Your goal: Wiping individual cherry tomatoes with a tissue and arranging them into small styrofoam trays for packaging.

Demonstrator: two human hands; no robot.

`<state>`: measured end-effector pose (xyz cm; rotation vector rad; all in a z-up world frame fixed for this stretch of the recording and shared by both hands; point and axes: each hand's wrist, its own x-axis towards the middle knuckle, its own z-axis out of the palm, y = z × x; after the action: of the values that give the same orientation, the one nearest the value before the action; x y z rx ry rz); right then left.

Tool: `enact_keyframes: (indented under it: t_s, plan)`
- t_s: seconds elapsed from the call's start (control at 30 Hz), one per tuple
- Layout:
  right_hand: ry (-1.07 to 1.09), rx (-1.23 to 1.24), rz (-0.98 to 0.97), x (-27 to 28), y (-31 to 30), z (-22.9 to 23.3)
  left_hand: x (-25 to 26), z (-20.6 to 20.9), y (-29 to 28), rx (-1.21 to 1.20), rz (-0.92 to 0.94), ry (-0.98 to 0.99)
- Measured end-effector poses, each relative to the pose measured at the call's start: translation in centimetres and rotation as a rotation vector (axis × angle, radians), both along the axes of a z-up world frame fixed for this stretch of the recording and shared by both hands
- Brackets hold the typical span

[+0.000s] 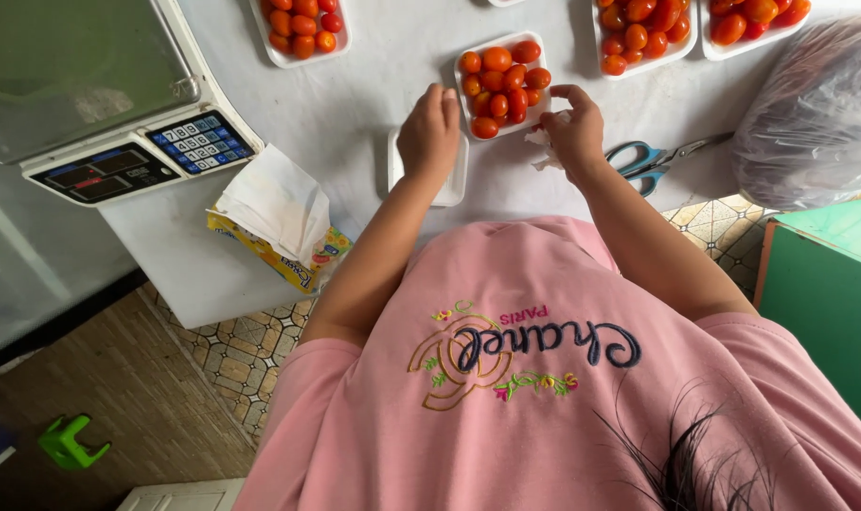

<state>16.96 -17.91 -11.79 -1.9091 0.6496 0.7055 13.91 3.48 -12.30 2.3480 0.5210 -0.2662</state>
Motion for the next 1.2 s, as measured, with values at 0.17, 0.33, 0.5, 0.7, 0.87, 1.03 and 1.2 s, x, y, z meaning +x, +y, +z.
enact_keyframes:
  t_s: [0.17, 0.33, 0.5, 0.7, 0.87, 1.03, 1.2]
  plan:
    - [-0.001, 0.021, 0.01, 1.0, 0.9, 0.2, -3.9, -1.0, 4.8, 0.223, -0.118, -0.353]
    - [-0.011, 0.042, 0.085, 2.1, 3.2, 0.4, -8.3, -3.1, 7.9, 0.29, -0.225, -0.266]
    - [0.089, 0.147, 0.001, 3.2, 7.1, 1.7, -11.7, -1.8, 8.5, 0.042, -0.119, -0.248]
    - [0.05, 0.295, -0.091, 5.5, 11.8, 1.2, -11.3, -2.6, 9.7, -0.354, 0.407, -0.288]
    - [0.008, 0.236, -0.095, 7.7, 14.7, 0.8, -4.5, -0.3, 11.4, -0.897, 0.778, 0.029]
    - [-0.092, 0.304, -0.09, 8.6, 15.1, -3.0, 1.6, -3.6, 12.8, -1.034, 0.831, 0.078]
    - [-0.086, 0.321, -0.187, 10.0, 14.7, -6.0, 5.2, -7.0, 13.5, -1.009, 0.904, 0.097]
